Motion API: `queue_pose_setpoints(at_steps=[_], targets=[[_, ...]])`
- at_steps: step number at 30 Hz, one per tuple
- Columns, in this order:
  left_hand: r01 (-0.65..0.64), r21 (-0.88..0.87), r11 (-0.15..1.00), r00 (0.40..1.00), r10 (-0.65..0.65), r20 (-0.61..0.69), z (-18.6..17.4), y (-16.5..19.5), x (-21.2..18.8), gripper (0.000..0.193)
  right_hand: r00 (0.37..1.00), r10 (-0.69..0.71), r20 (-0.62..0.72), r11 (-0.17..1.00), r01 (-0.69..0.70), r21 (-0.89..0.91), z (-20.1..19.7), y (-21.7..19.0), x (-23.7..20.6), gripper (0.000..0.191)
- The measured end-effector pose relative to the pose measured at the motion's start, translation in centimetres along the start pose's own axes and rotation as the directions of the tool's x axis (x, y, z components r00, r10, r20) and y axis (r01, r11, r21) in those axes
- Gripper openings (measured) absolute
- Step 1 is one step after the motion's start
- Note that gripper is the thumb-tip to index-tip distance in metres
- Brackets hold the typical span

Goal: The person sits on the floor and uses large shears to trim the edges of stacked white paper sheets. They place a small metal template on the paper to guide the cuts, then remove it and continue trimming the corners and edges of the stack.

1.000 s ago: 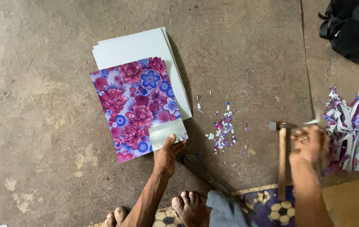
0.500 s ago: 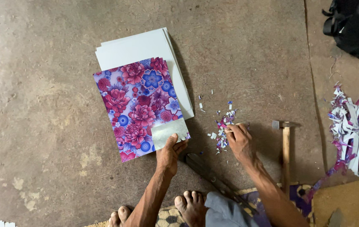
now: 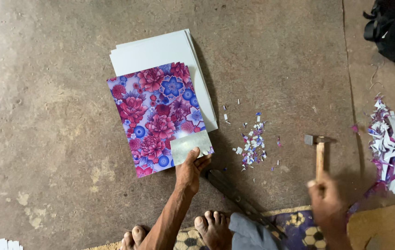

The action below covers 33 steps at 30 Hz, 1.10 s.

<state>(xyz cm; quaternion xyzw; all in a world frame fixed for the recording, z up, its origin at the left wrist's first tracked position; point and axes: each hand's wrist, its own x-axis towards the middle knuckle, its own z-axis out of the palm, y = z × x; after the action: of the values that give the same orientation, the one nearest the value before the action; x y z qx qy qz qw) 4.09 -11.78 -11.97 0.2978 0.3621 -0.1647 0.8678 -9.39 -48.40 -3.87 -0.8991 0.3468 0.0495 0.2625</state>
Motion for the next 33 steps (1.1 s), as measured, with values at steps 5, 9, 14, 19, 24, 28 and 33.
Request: queue_pose_setpoints(at_steps=[5, 9, 14, 19, 24, 28, 33], targets=[[-0.011, -0.032, 0.999, 1.000, 0.011, -0.004, -0.2, -0.7, 0.5, 0.037, 0.866, -0.127, 0.484, 0.982, 0.180, -0.065, 8.9, 5.5, -8.3, 0.023], [-0.019, -0.037, 0.999, 1.000, 0.019, -0.001, -0.3, -0.9, 0.4, 0.035, 0.884, -0.037, 0.467, 0.989, 0.100, -0.110, 10.3, 6.4, -9.1, 0.027], [-0.028, -0.044, 0.999, 1.000, 0.028, 0.011, -0.4, -0.6, 0.2, 0.035, 0.871, -0.051, 0.488, 0.988, 0.116, -0.104, 8.4, 4.7, -7.8, 0.033], [0.003, -0.072, 0.997, 1.000, -0.003, 0.002, -0.2, -0.4, 0.5, 0.036, 0.887, -0.182, 0.425, 0.972, 0.226, -0.056, 8.6, 4.1, -7.6, 0.041], [-0.013, -0.102, 0.995, 0.999, 0.018, 0.048, 0.5, -0.2, 0.7, 0.035, 0.873, -0.413, 0.261, 0.894, 0.443, -0.065, 10.3, 3.3, -6.6, 0.029], [-0.004, -0.100, 0.995, 0.999, 0.007, 0.032, 0.9, 0.2, 0.5, 0.036, 0.800, -0.339, 0.495, 0.929, 0.367, 0.043, 11.6, 0.5, -5.6, 0.020], [-0.026, -0.092, 0.995, 0.999, 0.029, 0.028, 1.2, 0.7, 0.3, 0.036, 0.931, -0.349, 0.105, 0.937, 0.348, 0.025, 12.4, -1.6, -7.6, 0.029]])
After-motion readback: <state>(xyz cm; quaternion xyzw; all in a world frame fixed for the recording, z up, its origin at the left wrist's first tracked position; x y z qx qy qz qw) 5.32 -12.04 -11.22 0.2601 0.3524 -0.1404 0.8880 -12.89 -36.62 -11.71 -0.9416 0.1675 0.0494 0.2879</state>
